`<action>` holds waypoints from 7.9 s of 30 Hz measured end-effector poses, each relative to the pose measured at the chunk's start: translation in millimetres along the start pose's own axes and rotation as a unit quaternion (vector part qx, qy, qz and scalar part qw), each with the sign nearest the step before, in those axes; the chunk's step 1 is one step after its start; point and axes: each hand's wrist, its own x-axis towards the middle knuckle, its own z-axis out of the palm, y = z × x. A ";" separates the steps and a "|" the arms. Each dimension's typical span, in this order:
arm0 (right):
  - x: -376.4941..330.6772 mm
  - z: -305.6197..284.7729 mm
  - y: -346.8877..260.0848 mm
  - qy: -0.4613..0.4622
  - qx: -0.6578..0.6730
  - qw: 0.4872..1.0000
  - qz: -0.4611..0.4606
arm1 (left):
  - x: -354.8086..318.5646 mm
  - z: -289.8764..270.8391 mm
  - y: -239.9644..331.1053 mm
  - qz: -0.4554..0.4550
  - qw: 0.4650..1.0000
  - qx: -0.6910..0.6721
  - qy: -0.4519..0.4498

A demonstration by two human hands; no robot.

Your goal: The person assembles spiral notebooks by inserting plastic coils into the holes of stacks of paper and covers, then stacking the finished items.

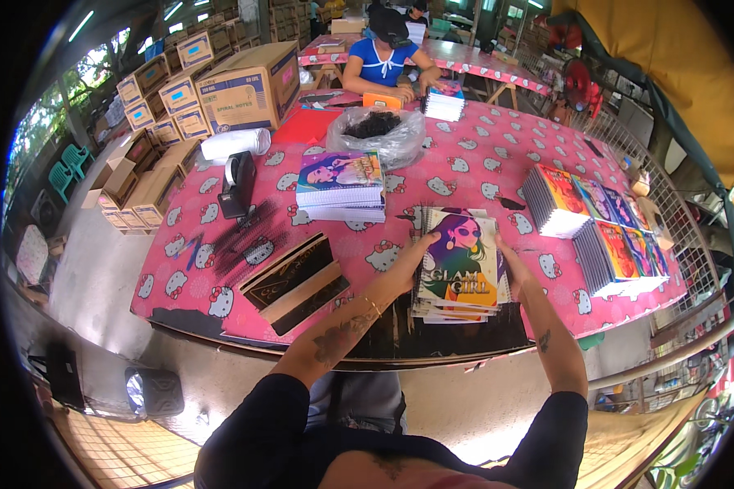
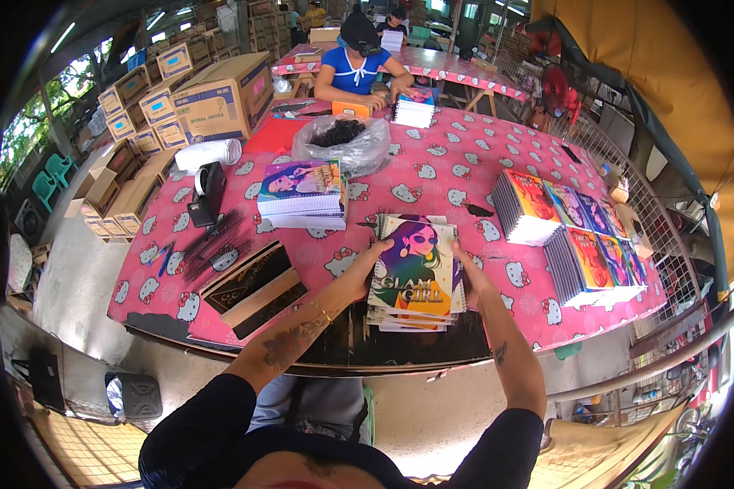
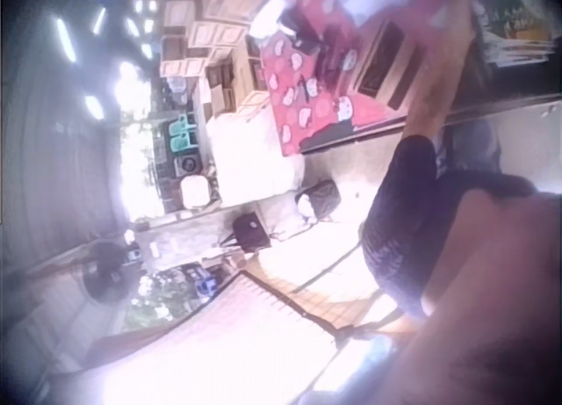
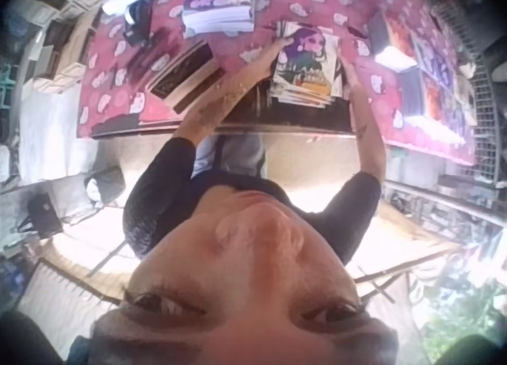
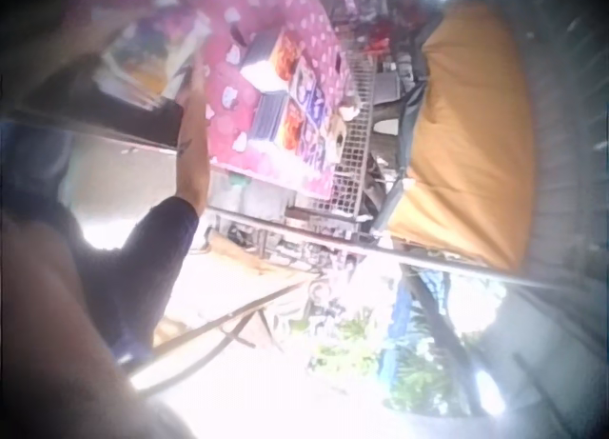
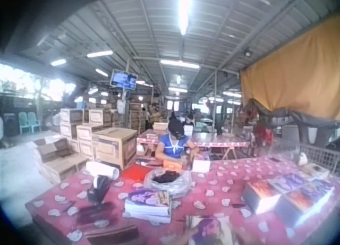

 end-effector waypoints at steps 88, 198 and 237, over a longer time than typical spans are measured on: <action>-132.6 107.7 184.1 0.431 -0.221 0.667 -0.567 | -7.4 100.0 31.4 -0.061 0.975 0.151 -0.149; 97.2 -102.2 -46.3 0.353 0.028 0.909 -0.220 | 276.7 82.6 66.5 -0.225 0.872 0.410 -0.145; -69.9 264.4 80.9 0.012 -0.601 0.570 -0.560 | -187.5 -88.0 155.9 0.140 0.603 0.779 -0.099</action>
